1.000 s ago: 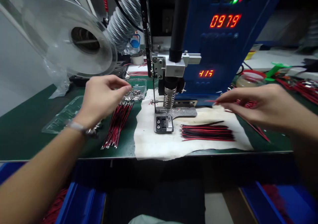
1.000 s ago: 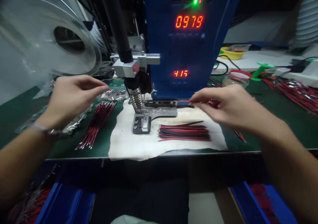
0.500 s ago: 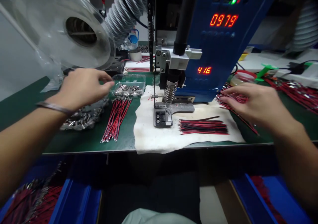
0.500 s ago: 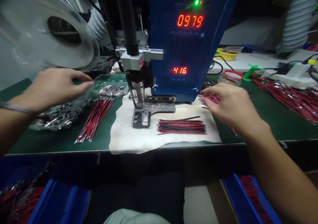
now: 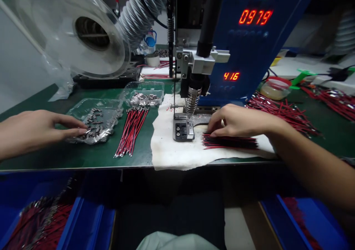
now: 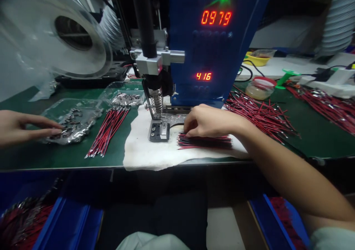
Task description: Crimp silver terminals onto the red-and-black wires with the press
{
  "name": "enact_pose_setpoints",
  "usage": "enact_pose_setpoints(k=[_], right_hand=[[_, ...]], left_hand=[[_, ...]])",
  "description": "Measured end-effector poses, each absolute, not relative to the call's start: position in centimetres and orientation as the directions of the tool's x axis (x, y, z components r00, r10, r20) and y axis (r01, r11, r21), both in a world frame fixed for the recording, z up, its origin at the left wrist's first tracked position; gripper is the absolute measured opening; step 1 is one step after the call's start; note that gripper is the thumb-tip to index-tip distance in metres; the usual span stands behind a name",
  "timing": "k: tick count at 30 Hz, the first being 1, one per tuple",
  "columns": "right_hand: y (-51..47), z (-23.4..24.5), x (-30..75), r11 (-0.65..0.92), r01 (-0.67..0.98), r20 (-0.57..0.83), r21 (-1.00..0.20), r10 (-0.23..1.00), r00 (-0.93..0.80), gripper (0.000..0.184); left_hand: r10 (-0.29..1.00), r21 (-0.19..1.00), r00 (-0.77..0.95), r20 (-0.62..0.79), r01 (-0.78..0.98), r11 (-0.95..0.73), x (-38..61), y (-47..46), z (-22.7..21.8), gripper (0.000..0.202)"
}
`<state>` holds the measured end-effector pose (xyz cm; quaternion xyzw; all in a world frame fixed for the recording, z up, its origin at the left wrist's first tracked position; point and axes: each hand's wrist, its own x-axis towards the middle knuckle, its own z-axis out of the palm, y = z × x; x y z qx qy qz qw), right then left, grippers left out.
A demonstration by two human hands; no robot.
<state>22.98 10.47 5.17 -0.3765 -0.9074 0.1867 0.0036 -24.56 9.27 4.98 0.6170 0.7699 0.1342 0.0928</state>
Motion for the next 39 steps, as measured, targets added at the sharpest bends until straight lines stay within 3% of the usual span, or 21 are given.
enact_pose_setpoints(k=[3, 7, 13, 17, 21, 27, 32, 35, 39], right_hand=[[11.2, 5.5, 22.6, 0.66, 0.68, -0.177, -0.32, 0.663, -0.727, 0.016], [11.7, 5.9, 22.0, 0.697, 0.65, -0.163, -0.303, 0.634, -0.756, 0.015], [11.8, 6.4, 21.6, 0.767, 0.578, -0.147, -0.28, 0.56, -0.815, 0.016], [12.1, 6.9, 21.5, 0.816, 0.537, -0.165, -0.215, 0.512, -0.843, 0.016], [12.3, 7.5, 21.2, 0.823, 0.527, -0.189, -0.211, 0.495, -0.848, 0.014], [12.6, 7.4, 21.8, 0.738, 0.516, -0.187, -0.434, 0.487, -0.853, 0.014], [12.3, 5.8, 22.1, 0.533, 0.485, -0.098, -0.693, 0.597, -0.796, 0.023], [11.9, 4.9, 21.5, 0.535, 0.477, 0.006, -0.698, 0.67, -0.742, 0.029], [11.5, 4.3, 20.7, 0.616, 0.489, 0.121, -0.618, 0.689, -0.714, 0.029]], left_hand=[[0.973, 0.047, -0.181, -0.142, 0.981, 0.189, -24.1, 9.9, 5.5, 0.047], [0.97, 0.014, -0.133, -0.202, 0.99, 0.138, -24.5, 10.8, 5.6, 0.042], [0.979, -0.078, -0.115, -0.169, 0.992, 0.103, -23.3, 10.5, 5.9, 0.042], [0.979, -0.049, -0.113, -0.169, 0.993, 0.106, -22.2, 10.1, 6.2, 0.033], [0.973, 0.002, -0.118, -0.196, 0.993, 0.121, -22.1, 10.3, 6.3, 0.036], [0.973, 0.118, -0.047, -0.225, 0.99, 0.075, -22.4, 10.8, 6.1, 0.045], [0.961, 0.114, 0.028, -0.276, 0.994, 0.004, -22.6, 11.1, 6.2, 0.044], [0.959, 0.092, 0.049, -0.279, 0.995, -0.024, -22.3, 11.1, 6.2, 0.043], [0.961, 0.066, 0.067, -0.269, 0.996, -0.051, -21.1, 10.9, 6.3, 0.041]])
